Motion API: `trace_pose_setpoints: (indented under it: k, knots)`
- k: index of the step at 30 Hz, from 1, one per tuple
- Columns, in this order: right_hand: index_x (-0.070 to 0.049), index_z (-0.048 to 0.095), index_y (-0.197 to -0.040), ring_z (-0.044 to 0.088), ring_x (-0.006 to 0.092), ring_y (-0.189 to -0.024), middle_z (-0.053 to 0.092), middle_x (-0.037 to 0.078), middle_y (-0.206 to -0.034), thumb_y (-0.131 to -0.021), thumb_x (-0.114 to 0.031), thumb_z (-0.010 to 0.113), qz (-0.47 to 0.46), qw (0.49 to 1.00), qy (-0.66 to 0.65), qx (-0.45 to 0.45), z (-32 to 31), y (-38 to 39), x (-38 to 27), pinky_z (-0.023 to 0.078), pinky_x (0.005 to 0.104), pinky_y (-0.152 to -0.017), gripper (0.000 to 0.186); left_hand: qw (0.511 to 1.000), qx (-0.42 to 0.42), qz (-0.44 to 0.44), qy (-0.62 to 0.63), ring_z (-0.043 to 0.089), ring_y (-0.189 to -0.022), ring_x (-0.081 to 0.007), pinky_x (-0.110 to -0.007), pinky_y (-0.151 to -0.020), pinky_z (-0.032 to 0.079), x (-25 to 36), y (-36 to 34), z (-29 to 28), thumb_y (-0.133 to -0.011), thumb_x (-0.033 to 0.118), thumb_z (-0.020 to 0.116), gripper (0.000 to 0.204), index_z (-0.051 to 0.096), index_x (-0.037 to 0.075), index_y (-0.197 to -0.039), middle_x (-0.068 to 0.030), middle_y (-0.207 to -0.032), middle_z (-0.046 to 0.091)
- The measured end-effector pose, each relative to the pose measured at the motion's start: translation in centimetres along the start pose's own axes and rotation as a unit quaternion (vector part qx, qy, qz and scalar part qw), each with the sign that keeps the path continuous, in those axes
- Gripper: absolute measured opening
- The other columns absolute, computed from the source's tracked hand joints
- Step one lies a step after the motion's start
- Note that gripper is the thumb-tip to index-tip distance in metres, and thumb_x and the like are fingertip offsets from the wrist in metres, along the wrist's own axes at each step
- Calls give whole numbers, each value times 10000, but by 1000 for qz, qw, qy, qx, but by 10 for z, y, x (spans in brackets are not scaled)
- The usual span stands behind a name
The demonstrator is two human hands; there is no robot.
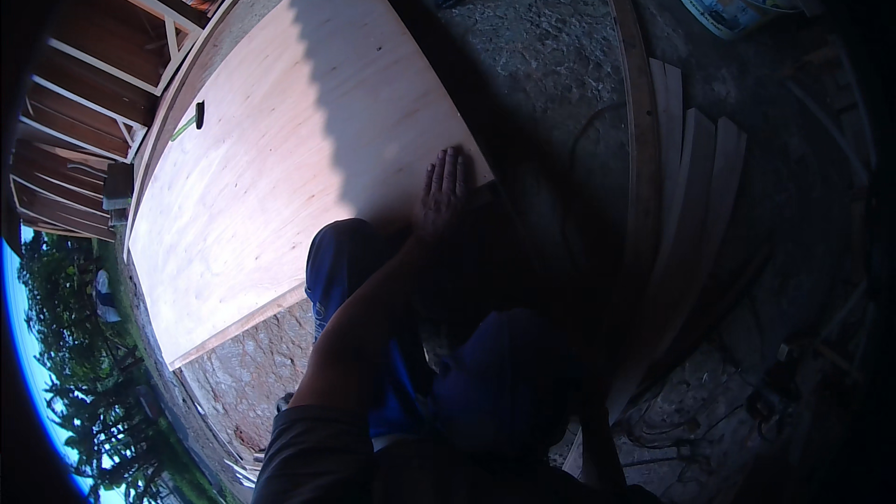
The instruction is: The person uses a hand saw to cut a large sheet of plywood placed on a concrete surface. After cutting, the person lifts the cut piece and moves it aside, then retrieves a smaller piece of wood and places it on the remaining plywood.
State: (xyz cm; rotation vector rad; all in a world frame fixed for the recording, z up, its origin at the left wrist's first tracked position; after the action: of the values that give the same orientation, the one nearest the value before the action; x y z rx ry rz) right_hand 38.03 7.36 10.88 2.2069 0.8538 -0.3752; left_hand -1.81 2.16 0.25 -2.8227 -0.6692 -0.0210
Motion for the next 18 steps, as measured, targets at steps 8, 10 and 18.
trace_pose_setpoints:
  k: [8, 10, 18]
  knots:
    - [-83, 695, -1189, 705, 250, -881, 722, 135, -1007, -929, -311, 706, 7, 995, -101, 15, -44, -118, -91, 554, 377, -760, 346, 999, -11, 22, -44, 328, -1466, -418, -528, -1202, 276, -8, -3, 7, -989, 246, 445, 625, 315, -99, -1494, -295, -1567, 316]
    - [-97, 718, -1140, 720, 298, -897, 726, 171, -975, -911, -355, 724, 11, 982, -186, 23, -77, -151, -137, 570, 416, -796, 345, 998, -34, 30, -50, 325, -1467, -417, -526, -1204, 273, -4, 5, 0, -984, 240, 447, 632, 307, -99, -1498, -294, -1571, 310]
    - [-73, 545, -1423, 660, 127, -883, 695, 71, -1145, -1012, -253, 597, -77, 995, 55, 16, -16, 23, 22, 542, 294, -767, 451, 999, -24, -30, 10, 320, -1473, -407, -522, -1203, 269, -1, 5, -15, -995, 286, 452, 649, 305, -91, -1503, -291, -1578, 298]
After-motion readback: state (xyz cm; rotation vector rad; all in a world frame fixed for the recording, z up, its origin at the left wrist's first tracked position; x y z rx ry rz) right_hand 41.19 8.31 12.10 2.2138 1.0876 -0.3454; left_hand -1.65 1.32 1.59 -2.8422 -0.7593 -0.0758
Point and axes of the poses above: each hand's wrist, its own y-axis away from the middle knuckle, its own z-axis out of the palm, x = y × z, the point moved 1 cm from there along -y, towards the middle knuckle
